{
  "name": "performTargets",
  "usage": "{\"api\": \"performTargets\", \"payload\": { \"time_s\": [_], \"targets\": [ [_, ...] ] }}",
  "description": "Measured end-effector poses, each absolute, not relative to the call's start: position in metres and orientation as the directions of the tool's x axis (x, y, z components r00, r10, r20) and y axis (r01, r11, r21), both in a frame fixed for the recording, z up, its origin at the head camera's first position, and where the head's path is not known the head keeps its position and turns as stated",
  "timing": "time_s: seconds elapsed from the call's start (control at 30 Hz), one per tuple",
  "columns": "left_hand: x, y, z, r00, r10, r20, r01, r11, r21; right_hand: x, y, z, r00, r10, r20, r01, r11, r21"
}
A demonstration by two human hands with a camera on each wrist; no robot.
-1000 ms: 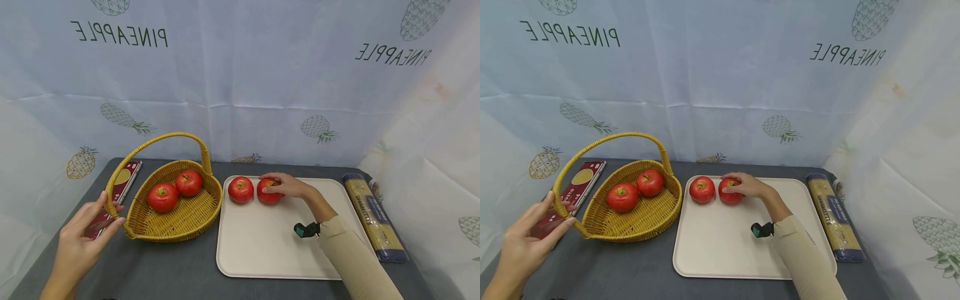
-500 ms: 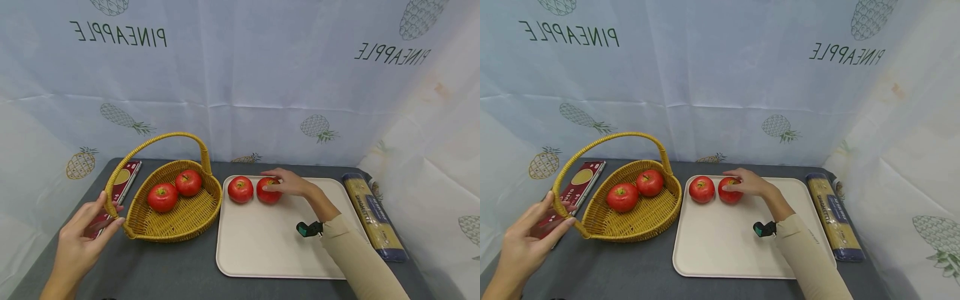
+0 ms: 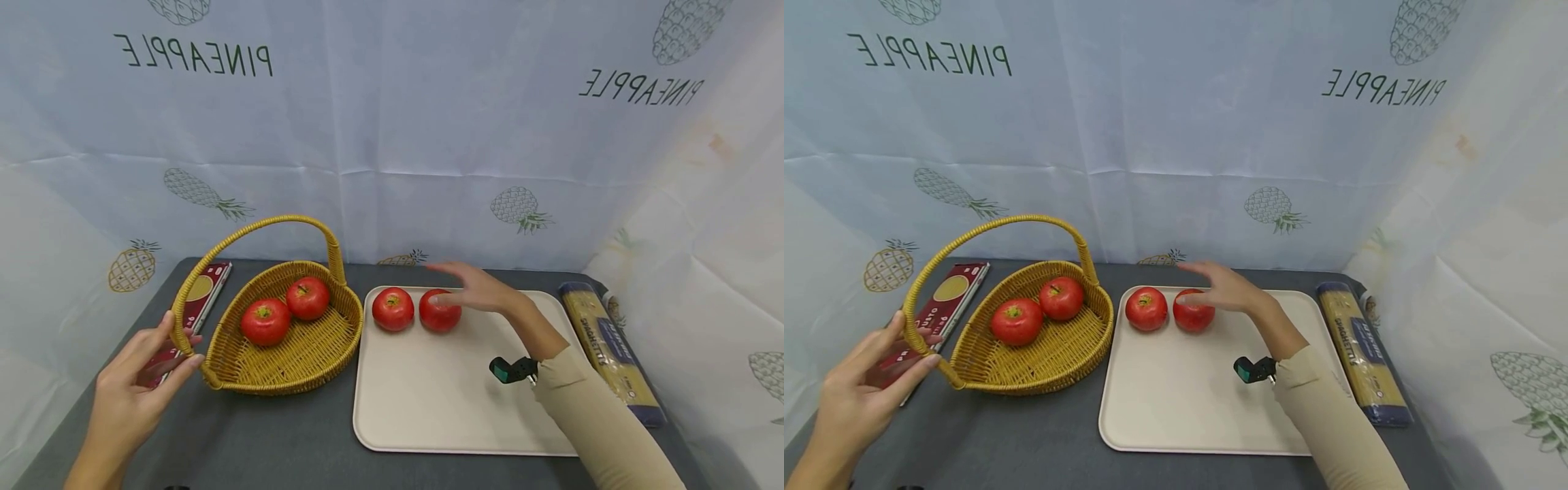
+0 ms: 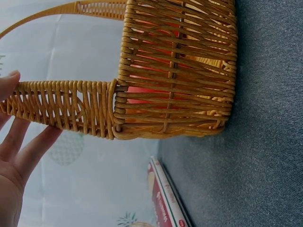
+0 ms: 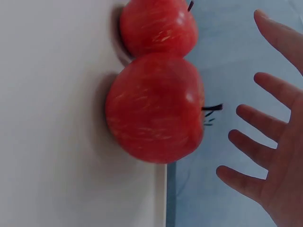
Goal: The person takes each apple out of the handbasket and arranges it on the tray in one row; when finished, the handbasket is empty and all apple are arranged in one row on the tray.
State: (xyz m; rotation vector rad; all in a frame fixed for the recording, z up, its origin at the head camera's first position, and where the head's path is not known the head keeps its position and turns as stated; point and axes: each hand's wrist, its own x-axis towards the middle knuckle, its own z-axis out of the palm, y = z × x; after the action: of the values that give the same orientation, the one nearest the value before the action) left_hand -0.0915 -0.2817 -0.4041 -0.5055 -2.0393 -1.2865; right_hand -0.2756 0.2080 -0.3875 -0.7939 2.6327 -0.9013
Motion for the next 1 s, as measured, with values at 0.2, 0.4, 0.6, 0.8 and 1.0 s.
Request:
{"api": "performTargets", "payload": {
  "time_s": [0.2,0.4,0.6,0.8,1.0],
  "targets": [
    [-0.092,-0.281,-0.404,-0.699,-0.023,0.714,0.635,0.439,0.636,-0.270,0.197,-0.372,-0.810,-0.584,-0.054,-0.425,0.647,-0.633],
    [-0.092,-0.281,-0.403,-0.704,-0.032,0.710,0.628,0.440,0.642,-0.264,0.183,-0.358,-0.799,-0.600,-0.052,-0.447,0.648,-0.616],
    [-0.091,-0.281,-0.404,-0.701,-0.037,0.712,0.635,0.424,0.646,-0.260,0.165,-0.354,-0.753,-0.658,-0.012,-0.525,0.611,-0.592],
    [-0.090,-0.282,-0.404,-0.700,-0.042,0.713,0.631,0.432,0.645,-0.258,0.148,-0.353,-0.703,-0.711,0.008,-0.582,0.570,-0.580],
    [-0.092,-0.282,-0.404,-0.690,-0.025,0.723,0.644,0.436,0.629,-0.254,0.133,-0.347,-0.681,-0.732,-0.016,-0.589,0.561,-0.582]
  ]
}}
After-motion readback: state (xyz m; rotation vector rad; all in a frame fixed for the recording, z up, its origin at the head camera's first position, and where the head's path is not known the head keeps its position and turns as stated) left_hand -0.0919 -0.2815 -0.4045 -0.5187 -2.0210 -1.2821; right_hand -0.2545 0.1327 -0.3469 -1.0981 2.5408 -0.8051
